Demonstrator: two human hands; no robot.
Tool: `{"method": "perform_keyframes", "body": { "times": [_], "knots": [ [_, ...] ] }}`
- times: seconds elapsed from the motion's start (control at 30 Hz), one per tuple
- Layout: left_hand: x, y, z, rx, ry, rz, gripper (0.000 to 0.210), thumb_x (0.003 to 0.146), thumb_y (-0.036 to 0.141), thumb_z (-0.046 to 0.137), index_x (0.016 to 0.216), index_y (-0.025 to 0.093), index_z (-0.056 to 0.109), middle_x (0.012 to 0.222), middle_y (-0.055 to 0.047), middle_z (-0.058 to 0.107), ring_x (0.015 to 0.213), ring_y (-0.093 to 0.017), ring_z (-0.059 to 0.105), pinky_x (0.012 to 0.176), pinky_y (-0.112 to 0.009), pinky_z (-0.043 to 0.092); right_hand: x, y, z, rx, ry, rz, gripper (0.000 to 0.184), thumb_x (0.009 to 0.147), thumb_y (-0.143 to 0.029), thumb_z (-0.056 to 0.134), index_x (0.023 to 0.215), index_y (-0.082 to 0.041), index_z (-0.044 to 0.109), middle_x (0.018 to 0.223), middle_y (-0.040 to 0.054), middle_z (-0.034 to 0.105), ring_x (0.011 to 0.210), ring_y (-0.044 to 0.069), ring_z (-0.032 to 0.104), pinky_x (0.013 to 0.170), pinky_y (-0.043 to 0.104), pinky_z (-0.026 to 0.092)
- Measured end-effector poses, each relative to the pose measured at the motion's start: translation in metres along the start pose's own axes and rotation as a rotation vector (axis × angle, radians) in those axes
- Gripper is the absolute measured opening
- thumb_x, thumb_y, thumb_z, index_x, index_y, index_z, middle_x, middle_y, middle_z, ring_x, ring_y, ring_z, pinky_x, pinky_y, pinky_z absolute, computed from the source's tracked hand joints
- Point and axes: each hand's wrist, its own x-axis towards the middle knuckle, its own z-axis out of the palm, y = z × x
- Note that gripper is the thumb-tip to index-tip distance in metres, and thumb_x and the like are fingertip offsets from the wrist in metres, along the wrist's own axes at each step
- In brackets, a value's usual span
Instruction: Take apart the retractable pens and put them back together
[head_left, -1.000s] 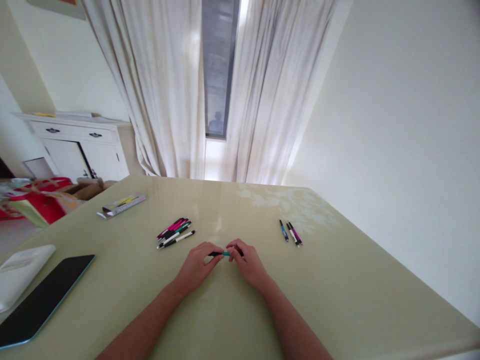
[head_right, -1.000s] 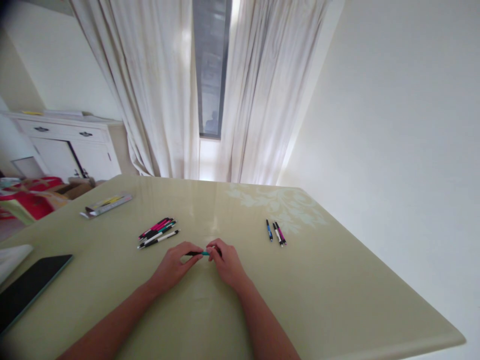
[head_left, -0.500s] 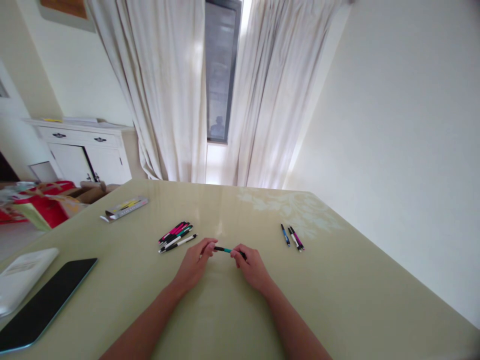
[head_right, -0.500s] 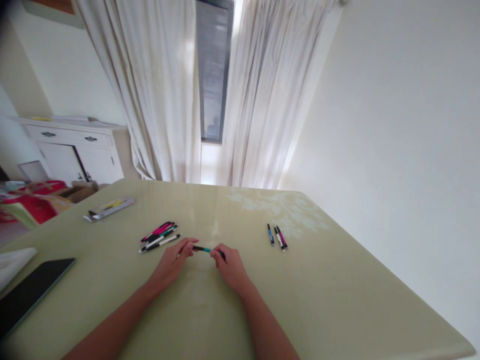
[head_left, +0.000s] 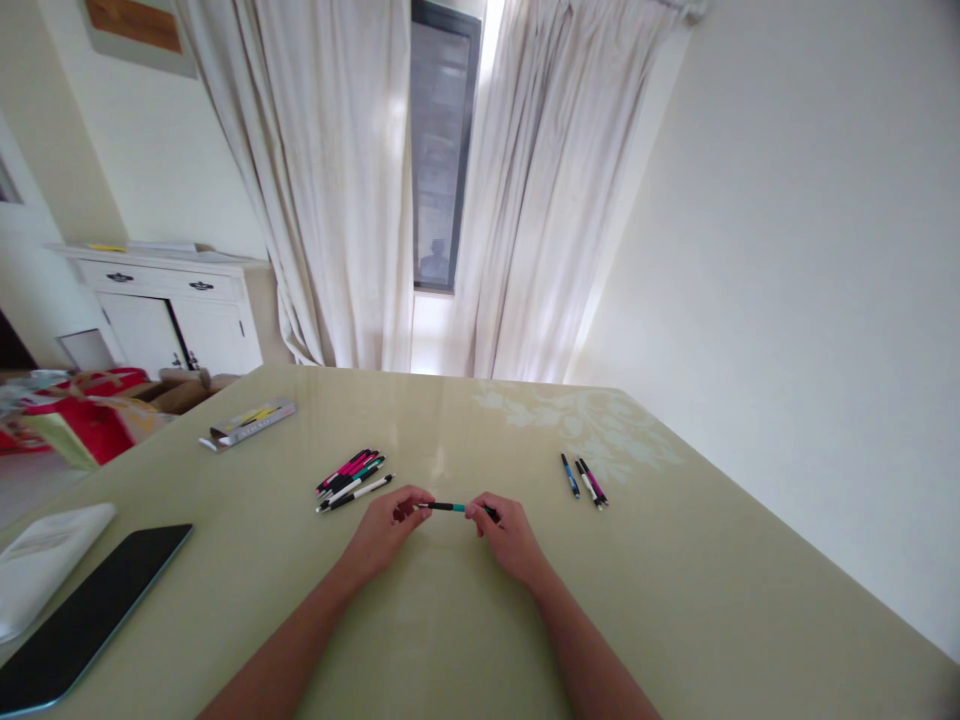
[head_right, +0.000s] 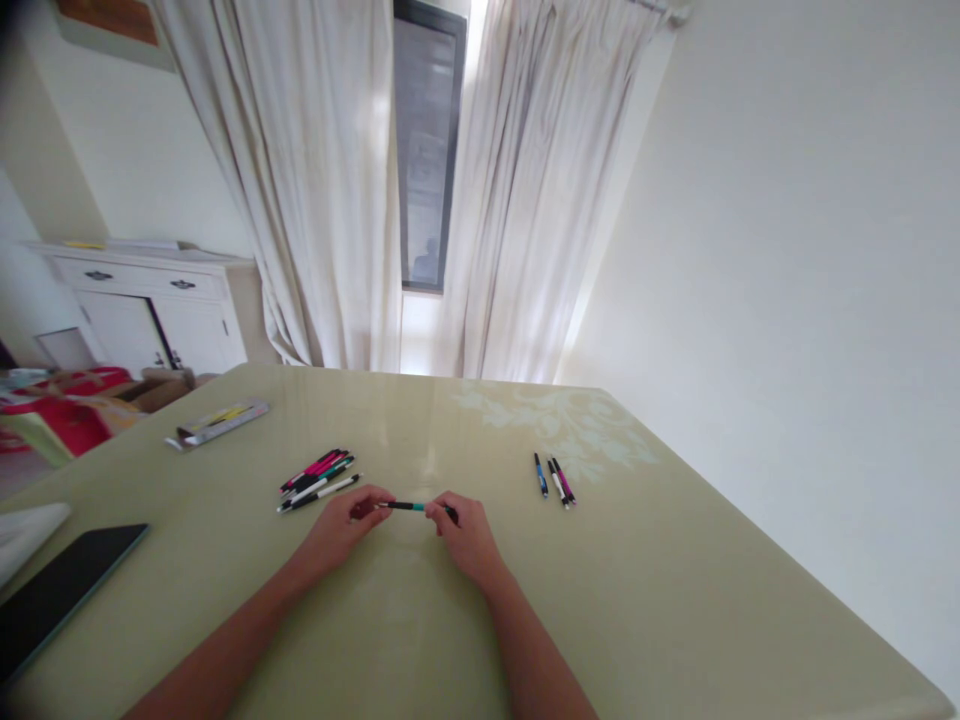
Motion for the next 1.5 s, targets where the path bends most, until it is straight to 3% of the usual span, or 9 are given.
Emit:
{"method": "perform_keyframes", "body": {
  "times": [0.07,0.23,0.37,0.53,0.67,0.87,1.07,1.2,1.5],
  "knots": [
    [0.0,0.001,0.0,-0.042,0.023,-0.005,0.038,0.084,0.05,0.067,0.104,0.018,0.073,0.081,-0.004,0.072,0.074,-0.02,0.065,0.069,-0.03,0.049,0.0,0.0,0.0,0.004,-0.006,-0.005,0.033,0.096,-0.04,0.057,0.079,-0.016,0.072,0.06,-0.0025,0.058,0.055,0.011,0.046,0.054,0.022,0.03],
    [-0.001,0.006,0.001,-0.034,-0.039,-0.04,0.046,0.092,0.057,0.052,0.082,0.018,0.073,0.072,-0.004,0.07,0.067,-0.02,0.062,0.064,-0.03,0.047,-0.001,0.001,0.001,0.009,-0.005,-0.019,0.033,0.096,-0.041,0.058,0.079,-0.017,0.072,0.061,-0.0021,0.059,0.057,0.012,0.047,0.054,0.022,0.031],
    [0.0,0.004,0.001,-0.037,0.001,-0.054,0.042,0.081,0.054,0.067,0.101,0.018,0.072,0.08,-0.004,0.072,0.063,-0.018,0.06,0.06,-0.027,0.045,0.0,0.003,0.002,0.009,-0.007,-0.007,0.033,0.097,-0.041,0.058,0.08,-0.017,0.072,0.061,-0.0022,0.059,0.056,0.012,0.047,0.054,0.022,0.031],
    [0.001,0.001,-0.001,-0.008,-0.045,-0.057,0.046,0.091,0.057,0.051,0.081,0.019,0.074,0.078,-0.005,0.074,0.069,-0.02,0.064,0.066,-0.03,0.048,0.001,0.004,0.002,0.026,0.016,-0.007,0.031,0.096,-0.04,0.059,0.08,-0.017,0.072,0.061,-0.002,0.059,0.057,0.012,0.048,0.054,0.022,0.032],
    [0.002,-0.001,-0.001,-0.025,-0.018,-0.049,0.039,0.084,0.054,0.064,0.095,0.019,0.076,0.08,-0.004,0.075,0.072,-0.021,0.064,0.066,-0.029,0.047,0.001,0.002,0.002,0.026,0.02,0.004,0.03,0.095,-0.038,0.06,0.079,-0.016,0.072,0.059,-0.0023,0.058,0.055,0.011,0.046,0.054,0.022,0.03],
    [0.001,0.001,-0.004,0.024,-0.07,-0.043,0.045,0.093,0.053,0.051,0.077,0.02,0.076,0.074,-0.003,0.073,0.066,-0.019,0.061,0.064,-0.029,0.044,0.0,-0.002,0.001,0.04,0.018,-0.002,0.031,0.095,-0.039,0.06,0.078,-0.016,0.072,0.058,-0.0023,0.058,0.053,0.011,0.045,0.052,0.022,0.03],
    [-0.001,0.005,-0.004,0.046,0.008,-0.018,0.036,0.088,0.052,0.06,0.088,0.02,0.078,0.074,-0.002,0.073,0.066,-0.019,0.058,0.061,-0.027,0.04,0.001,-0.002,0.001,0.054,0.011,0.027,0.034,0.096,-0.038,0.057,0.076,-0.016,0.072,0.055,-0.0027,0.056,0.051,0.01,0.043,0.051,0.022,0.029],
    [-0.001,0.006,-0.002,0.004,-0.064,-0.054,0.049,0.095,0.055,0.046,0.086,0.018,0.077,0.08,-0.005,0.076,0.066,-0.019,0.06,0.064,-0.028,0.044,0.002,0.0,0.001,0.093,0.039,0.018,0.032,0.094,-0.04,0.06,0.078,-0.015,0.072,0.06,-0.0017,0.059,0.055,0.011,0.045,0.053,0.022,0.03],
    [-0.002,0.01,-0.007,0.035,-0.053,0.013,0.046,0.094,0.054,0.051,0.083,0.019,0.078,0.074,-0.003,0.072,0.066,-0.018,0.058,0.063,-0.027,0.042,0.002,-0.001,-0.002,0.21,0.018,0.072,0.032,0.09,-0.043,0.065,0.074,-0.015,0.071,0.053,-0.0023,0.056,0.05,0.01,0.043,0.05,0.022,0.03]
  ]
}}
